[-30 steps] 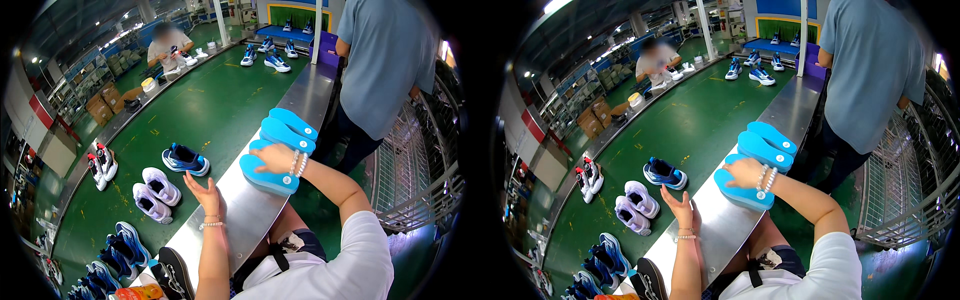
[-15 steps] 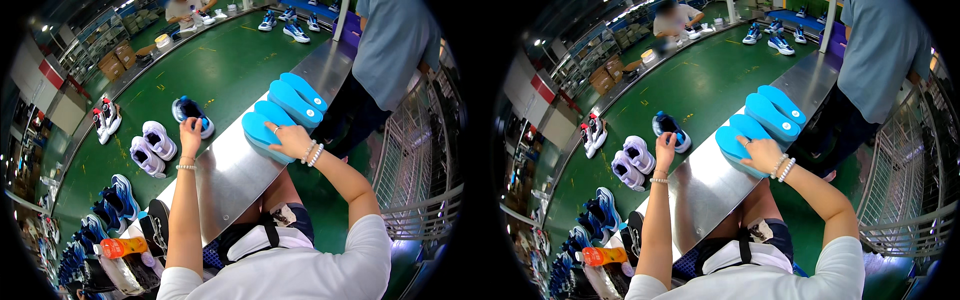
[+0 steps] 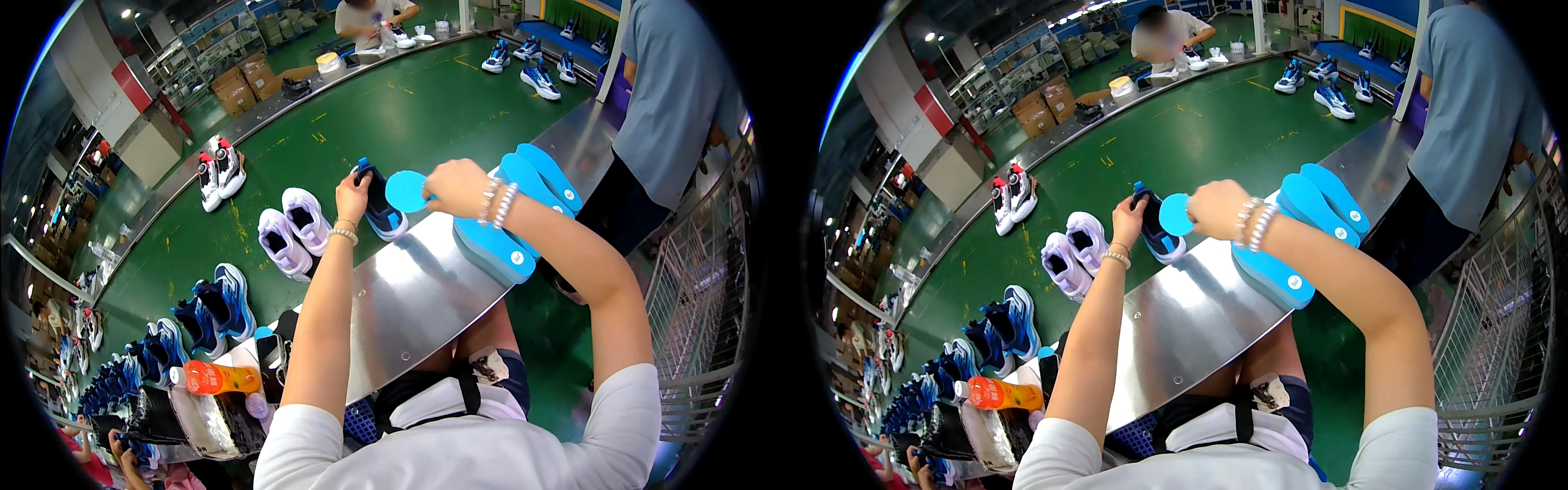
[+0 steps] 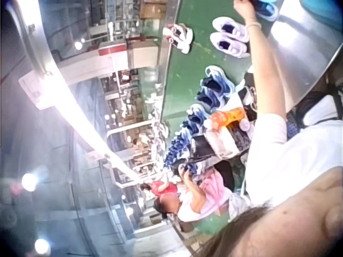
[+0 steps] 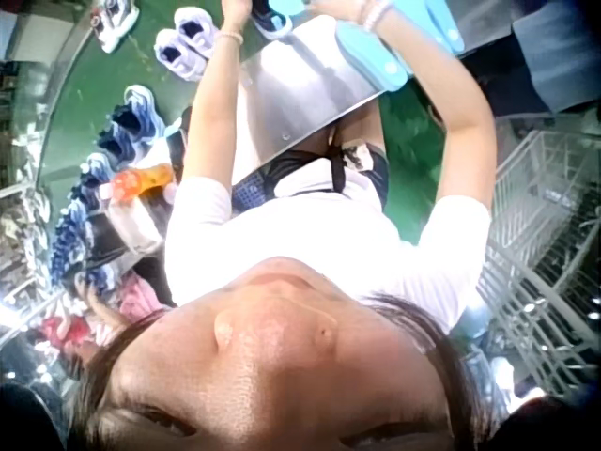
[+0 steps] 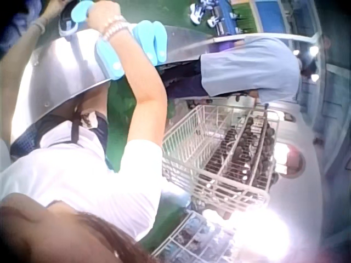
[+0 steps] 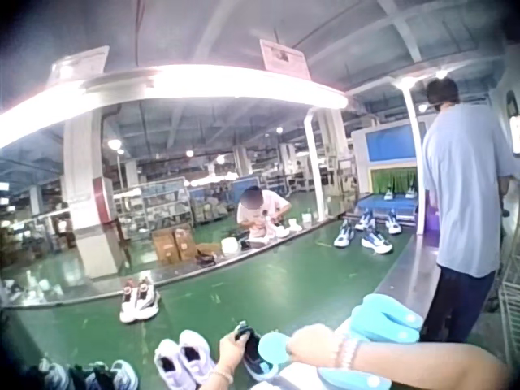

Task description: The person picks up blue labels and applies them to the soles of sneakers moving along a conveyor belt, then places an insole into a shoe.

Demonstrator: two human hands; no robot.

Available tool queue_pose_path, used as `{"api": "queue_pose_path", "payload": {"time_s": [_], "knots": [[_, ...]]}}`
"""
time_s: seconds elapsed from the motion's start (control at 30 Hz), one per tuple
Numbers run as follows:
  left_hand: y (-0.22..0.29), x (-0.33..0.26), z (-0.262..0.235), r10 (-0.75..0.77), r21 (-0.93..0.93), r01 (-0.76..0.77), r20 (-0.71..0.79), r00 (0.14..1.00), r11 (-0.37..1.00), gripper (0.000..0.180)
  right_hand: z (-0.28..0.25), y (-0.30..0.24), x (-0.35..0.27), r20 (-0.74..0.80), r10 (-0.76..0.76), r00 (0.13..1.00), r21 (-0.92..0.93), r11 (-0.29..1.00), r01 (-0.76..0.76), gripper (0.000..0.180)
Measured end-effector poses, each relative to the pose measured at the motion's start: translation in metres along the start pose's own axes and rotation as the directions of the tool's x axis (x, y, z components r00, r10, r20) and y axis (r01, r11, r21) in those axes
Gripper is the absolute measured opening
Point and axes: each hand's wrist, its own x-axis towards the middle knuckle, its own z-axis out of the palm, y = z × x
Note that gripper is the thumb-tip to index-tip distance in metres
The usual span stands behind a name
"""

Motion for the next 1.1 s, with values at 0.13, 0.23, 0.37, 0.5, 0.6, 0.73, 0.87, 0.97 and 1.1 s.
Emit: {"api": "queue_pose_path", "payload": {"time_s": [0.13,0.23,0.37,0.5,0.6,0.73,0.87,0.97,1.1], "knots": [[0.0,0.008,-0.005,-0.05,0.21,0.043,0.032,0.998,0.977,0.043,-0.01,-0.021,0.043,0.104,-0.065,0.992,-0.168,0.982,0.082,0.015],[0.002,0.007,-0.013,-0.041,0.185,0.027,0.075,0.996,0.982,0.043,0.016,-0.032,0.076,0.116,-0.112,0.987,-0.24,0.961,0.137,0.015],[-0.005,0.012,-0.017,0.077,0.058,-0.097,0.277,0.958,0.994,0.036,0.061,-0.039,0.101,0.047,-0.059,0.997,-0.247,0.967,0.069,0.013],[-0.062,0.016,-0.02,-0.012,-0.181,0.098,0.424,0.906,0.979,0.043,0.086,-0.065,0.118,-0.043,0.193,0.98,0.056,0.98,-0.191,0.013],[-0.041,0.009,-0.022,0.029,-0.351,0.196,0.544,0.839,0.915,0.046,0.104,-0.063,0.126,0.002,0.385,0.923,0.212,0.902,-0.376,0.014],[-0.034,0.007,-0.024,-0.054,-0.364,0.311,0.571,0.819,0.878,0.035,0.128,-0.055,0.153,0.098,0.513,0.853,0.419,0.756,-0.503,0.018],[-0.044,0.002,-0.026,-0.138,-0.337,0.341,0.504,0.853,0.878,0.028,0.128,-0.055,0.159,0.185,0.367,0.912,0.459,0.788,-0.41,0.022],[-0.028,-0.006,-0.015,-0.165,-0.331,0.354,0.482,0.86,0.875,0.028,0.151,-0.04,0.167,0.236,0.28,0.931,0.415,0.837,-0.357,0.028],[-0.028,-0.01,-0.026,-0.18,-0.313,0.326,0.417,0.891,0.892,0.028,0.144,-0.05,0.167,0.194,0.259,0.946,0.369,0.874,-0.315,0.025]]}}
